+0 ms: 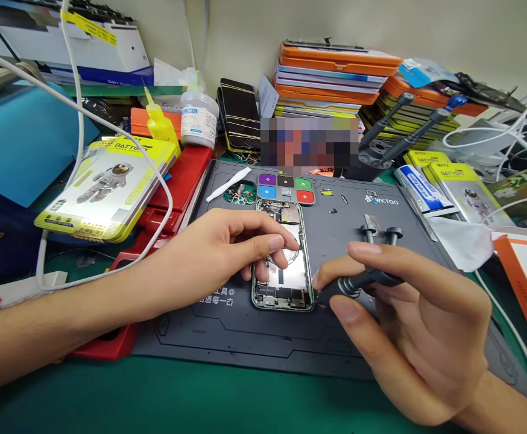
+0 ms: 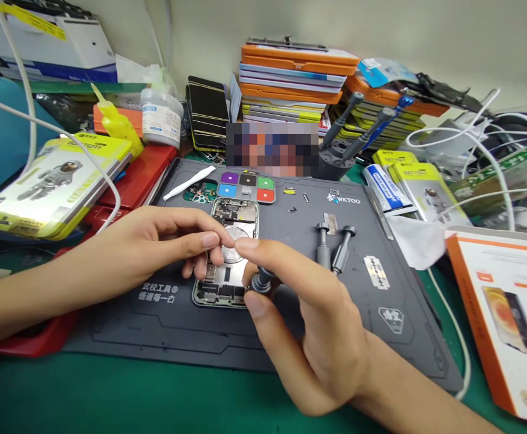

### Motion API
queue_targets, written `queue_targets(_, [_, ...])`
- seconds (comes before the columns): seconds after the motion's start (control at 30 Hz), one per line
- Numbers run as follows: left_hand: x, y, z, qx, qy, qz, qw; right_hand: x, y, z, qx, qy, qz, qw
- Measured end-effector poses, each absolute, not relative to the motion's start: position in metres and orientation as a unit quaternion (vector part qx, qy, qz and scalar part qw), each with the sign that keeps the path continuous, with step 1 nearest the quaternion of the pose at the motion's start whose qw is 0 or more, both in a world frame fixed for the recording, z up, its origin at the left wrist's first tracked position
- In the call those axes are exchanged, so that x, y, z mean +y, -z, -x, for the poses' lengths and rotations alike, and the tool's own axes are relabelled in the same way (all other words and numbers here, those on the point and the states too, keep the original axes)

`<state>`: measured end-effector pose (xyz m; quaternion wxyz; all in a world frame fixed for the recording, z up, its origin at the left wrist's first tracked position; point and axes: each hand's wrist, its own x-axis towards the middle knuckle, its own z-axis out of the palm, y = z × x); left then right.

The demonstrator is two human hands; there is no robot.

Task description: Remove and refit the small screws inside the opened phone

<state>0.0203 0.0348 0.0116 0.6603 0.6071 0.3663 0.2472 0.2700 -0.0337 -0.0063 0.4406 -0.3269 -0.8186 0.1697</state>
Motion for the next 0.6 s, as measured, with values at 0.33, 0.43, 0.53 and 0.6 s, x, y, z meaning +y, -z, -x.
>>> queue_targets(0.33, [0.0359,-0.0119,-0.0223,0.363,-0.245,-0.612,0.658,-0.031,0.0046,-0.2674,-0.819,-0.167,0.326,0.442])
queue_targets(0.43, [0.036,-0.0126,-0.0223,0.364,-0.247,-0.617,0.653,-0.0277,0.0033,-0.2664,-0.835,-0.146,0.31,0.43])
queue_targets(0.53, [0.0361,-0.0128,-0.0225,0.364,-0.249,-0.616,0.652,-0.0252,0.0018,-0.2673,-0.844,-0.129,0.301,0.426])
queue_targets(0.6, [0.036,-0.0131,-0.0225,0.367,-0.251,-0.613,0.653,-0.0244,0.0007,-0.2691,-0.84,-0.125,0.299,0.435])
